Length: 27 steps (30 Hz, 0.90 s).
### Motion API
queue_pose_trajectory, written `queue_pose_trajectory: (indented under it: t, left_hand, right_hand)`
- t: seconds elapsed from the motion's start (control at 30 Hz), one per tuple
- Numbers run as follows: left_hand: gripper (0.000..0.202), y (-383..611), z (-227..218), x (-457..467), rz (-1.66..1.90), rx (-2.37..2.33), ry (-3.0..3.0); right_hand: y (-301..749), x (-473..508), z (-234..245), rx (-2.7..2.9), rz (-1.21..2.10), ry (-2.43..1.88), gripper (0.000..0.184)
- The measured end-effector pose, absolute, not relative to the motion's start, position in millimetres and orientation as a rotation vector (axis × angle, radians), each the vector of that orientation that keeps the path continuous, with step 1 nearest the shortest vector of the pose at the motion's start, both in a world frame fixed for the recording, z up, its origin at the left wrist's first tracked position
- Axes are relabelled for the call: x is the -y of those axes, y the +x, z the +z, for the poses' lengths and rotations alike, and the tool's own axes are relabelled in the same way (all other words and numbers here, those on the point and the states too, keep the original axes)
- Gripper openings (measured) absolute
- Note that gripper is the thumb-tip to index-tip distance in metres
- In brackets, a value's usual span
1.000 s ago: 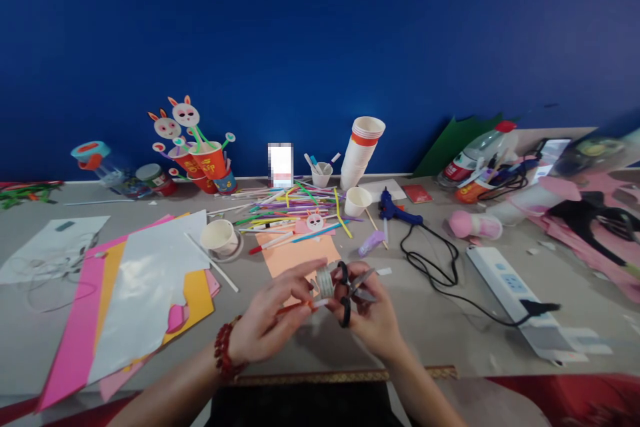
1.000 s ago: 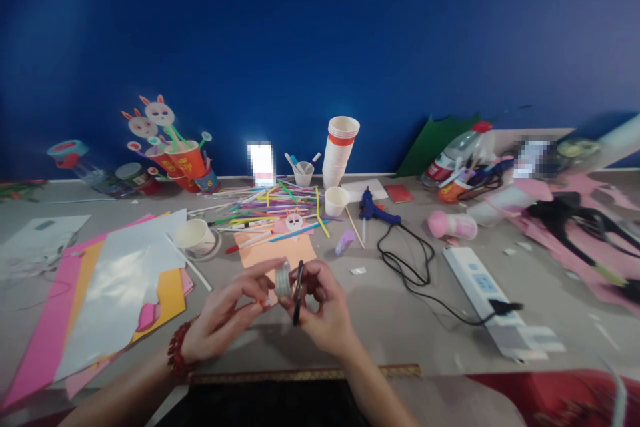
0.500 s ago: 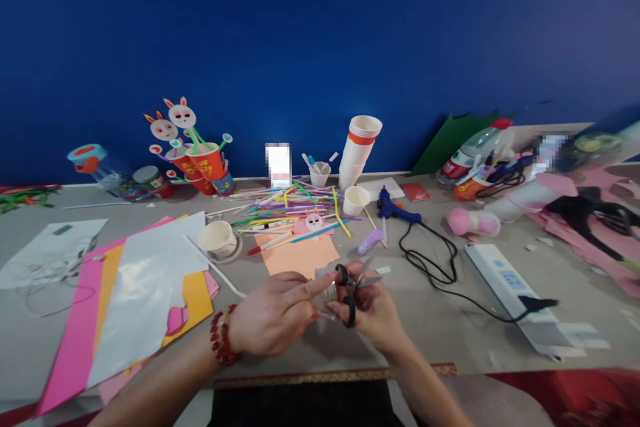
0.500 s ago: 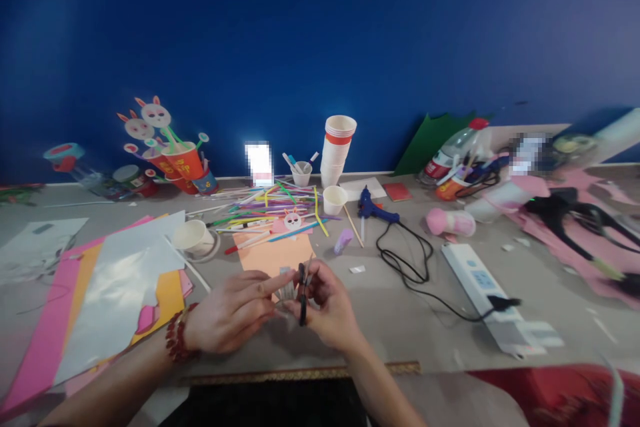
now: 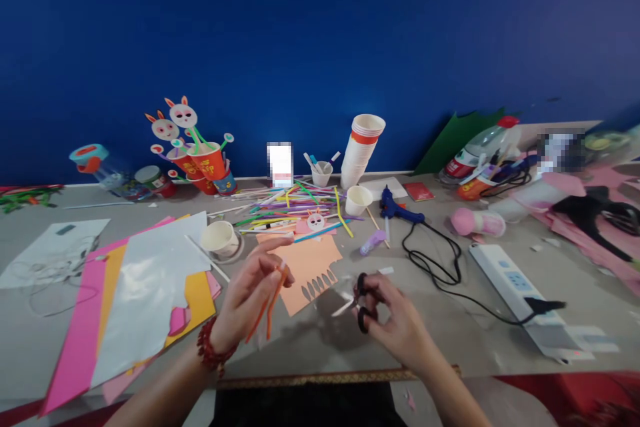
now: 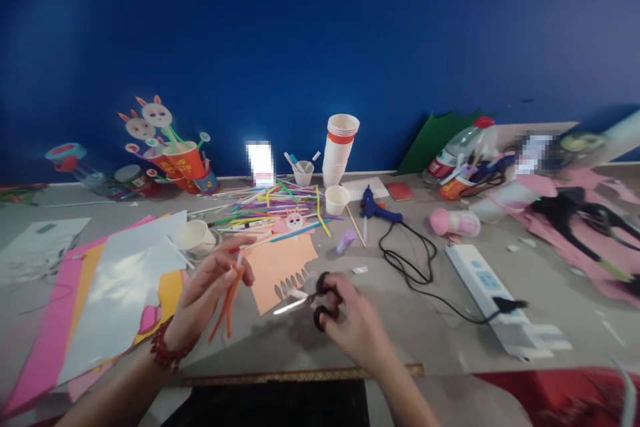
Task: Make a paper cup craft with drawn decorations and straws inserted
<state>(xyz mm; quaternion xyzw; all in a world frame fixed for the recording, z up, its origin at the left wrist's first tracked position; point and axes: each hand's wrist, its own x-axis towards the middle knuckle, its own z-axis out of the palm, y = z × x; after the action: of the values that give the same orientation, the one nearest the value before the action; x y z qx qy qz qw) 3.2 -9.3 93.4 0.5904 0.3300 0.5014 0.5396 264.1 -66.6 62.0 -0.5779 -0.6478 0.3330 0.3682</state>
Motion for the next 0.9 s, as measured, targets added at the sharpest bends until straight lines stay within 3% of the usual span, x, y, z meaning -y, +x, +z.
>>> queue_pose_trajectory:
  t: [0.1, 0.3, 0.5, 0.67, 0.9]
  left_hand:
    - [0.011, 3, 96, 3, 1.151, -0.817, 1.080]
    - [0.016, 9, 91, -3, 0.975, -0.772, 0.770]
    - [0.016, 21, 90, 0, 0.995, -0.740, 0.746]
    - [0.018, 24, 89, 3, 1.015, -0.767, 0.724]
    - [0.014, 24, 85, 0, 1.011, -0.715, 0.684]
  right_hand:
    - [294, 83, 46, 1.906, 0.499, -1.790, 0.031]
    - [339, 104, 15, 2.056, 0.131, -1.911, 0.026]
    - [321, 105, 27, 1.889, 0.179, -1.857, 0.029]
    - [290, 122, 17, 1.797, 0.413, -1.943, 0.028]
    - [304, 119, 19, 1.933, 0.228, -2.101, 0.025]
